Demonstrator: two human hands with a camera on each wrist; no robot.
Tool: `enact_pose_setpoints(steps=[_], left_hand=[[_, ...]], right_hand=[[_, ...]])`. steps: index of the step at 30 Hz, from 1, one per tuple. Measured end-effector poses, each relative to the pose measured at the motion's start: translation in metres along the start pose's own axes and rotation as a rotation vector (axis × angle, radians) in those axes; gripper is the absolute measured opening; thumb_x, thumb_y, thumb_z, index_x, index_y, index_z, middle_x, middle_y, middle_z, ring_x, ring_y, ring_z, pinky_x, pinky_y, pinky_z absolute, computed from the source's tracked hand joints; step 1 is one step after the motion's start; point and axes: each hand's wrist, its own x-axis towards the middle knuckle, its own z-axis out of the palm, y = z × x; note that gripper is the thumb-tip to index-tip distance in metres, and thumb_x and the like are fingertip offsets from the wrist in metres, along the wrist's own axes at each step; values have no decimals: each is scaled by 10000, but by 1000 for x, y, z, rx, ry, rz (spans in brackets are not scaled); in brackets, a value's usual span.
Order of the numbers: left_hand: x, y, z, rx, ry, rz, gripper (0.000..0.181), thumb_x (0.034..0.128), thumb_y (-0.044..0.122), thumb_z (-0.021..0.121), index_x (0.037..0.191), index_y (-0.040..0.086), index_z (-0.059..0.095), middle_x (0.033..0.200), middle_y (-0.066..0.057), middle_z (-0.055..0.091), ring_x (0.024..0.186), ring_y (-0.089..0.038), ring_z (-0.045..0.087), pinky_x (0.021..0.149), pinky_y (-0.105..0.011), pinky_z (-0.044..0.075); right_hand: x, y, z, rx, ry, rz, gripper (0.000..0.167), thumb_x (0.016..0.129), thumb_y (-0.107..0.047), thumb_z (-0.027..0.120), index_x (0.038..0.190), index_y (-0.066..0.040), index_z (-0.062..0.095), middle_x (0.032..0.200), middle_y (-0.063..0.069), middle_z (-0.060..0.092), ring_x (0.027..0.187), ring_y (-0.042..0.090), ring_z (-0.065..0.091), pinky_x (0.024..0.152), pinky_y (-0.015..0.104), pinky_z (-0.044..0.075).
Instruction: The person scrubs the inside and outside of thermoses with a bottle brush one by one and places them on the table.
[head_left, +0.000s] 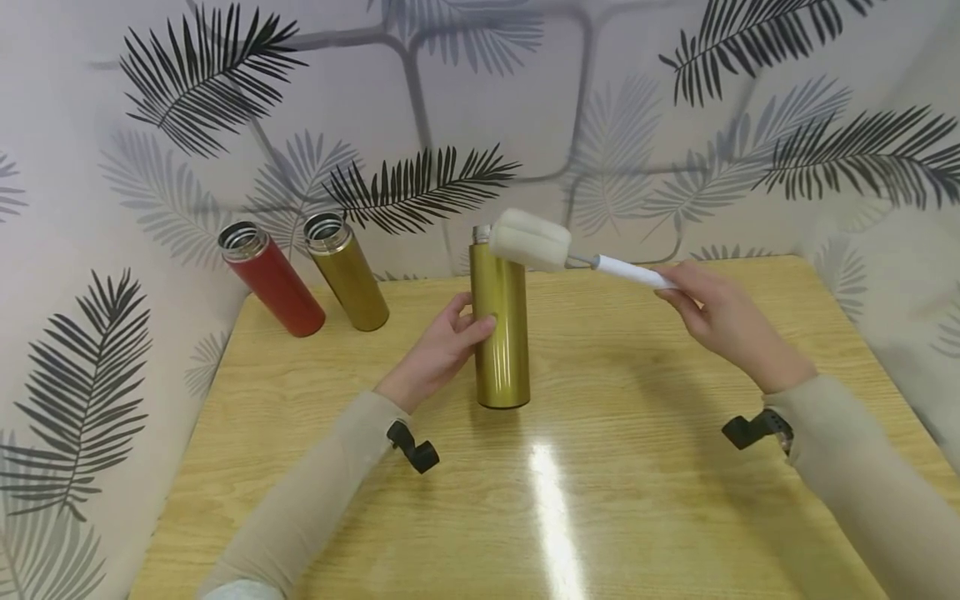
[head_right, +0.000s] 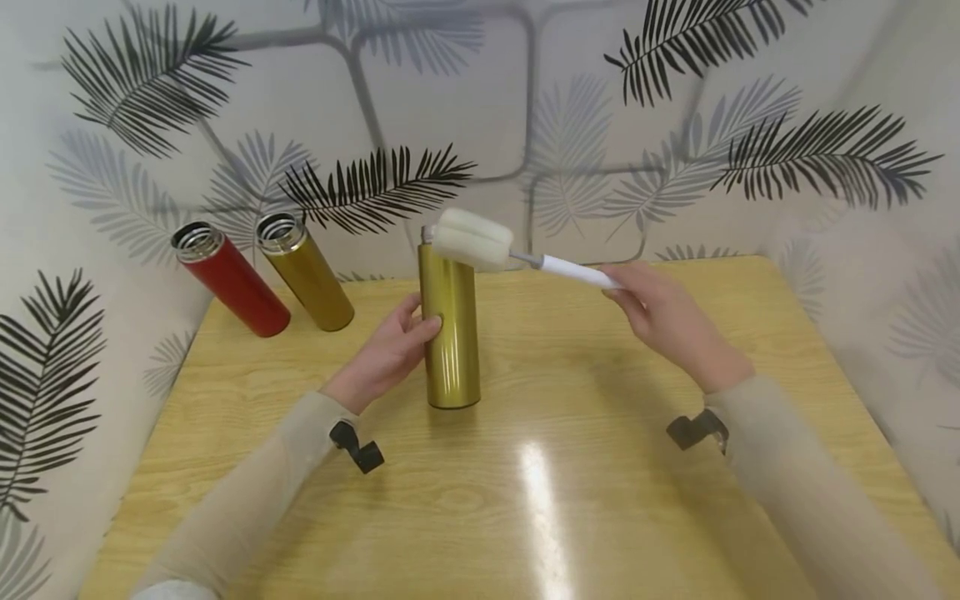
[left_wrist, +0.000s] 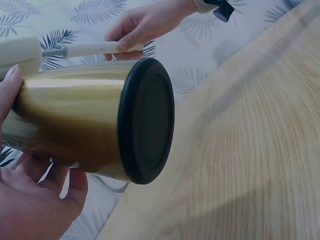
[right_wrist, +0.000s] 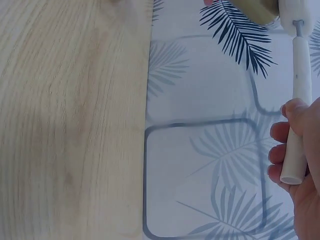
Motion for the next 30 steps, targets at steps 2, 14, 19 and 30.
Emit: enact_pose_setpoints(steps=[2, 14, 19, 30], left_hand=[[0, 1, 0, 8, -2, 14, 1164, 644, 614, 897, 1488, 39, 340, 1307, -148, 601, 1146, -194, 626, 1165, -444, 395], [-1, 4, -3, 18, 78, -39, 543, 1066, 117, 583, 1560, 20, 380, 1413, -126, 579, 1231, -238, 580, 1067, -540, 476], [0, 8, -7, -86, 113, 0, 456, 1091, 109, 535, 1514, 5, 401, 1140, -19, 678, 1112, -168, 621, 1036, -539, 478], [-1, 14, -16, -62, 103, 88, 376, 1122, 149, 458, 1488, 69, 424, 1292, -58, 615, 1293, -220, 540, 1077, -563, 452]], right_hand=[[1, 0, -1, -5, 7, -3, 436, 829, 184, 741, 1233, 29, 689, 923, 108, 680, 735, 118, 471, 666, 241, 371], [-11, 0, 9, 28, -44, -74, 449, 790, 174, 775, 1204, 10, 718, 908, 53, 659, 738, 104, 462, 668, 221, 383], [-24, -2, 20, 68, -113, -113, 281, 931, 21, 733, 1206, -30, 704, 898, -5, 629, 721, 59, 434, 618, 228, 397], [-56, -2, 34, 75, -197, -135, 241, 985, -102, 701, 1211, -21, 722, 976, -24, 672, 794, 73, 557, 643, 297, 515]])
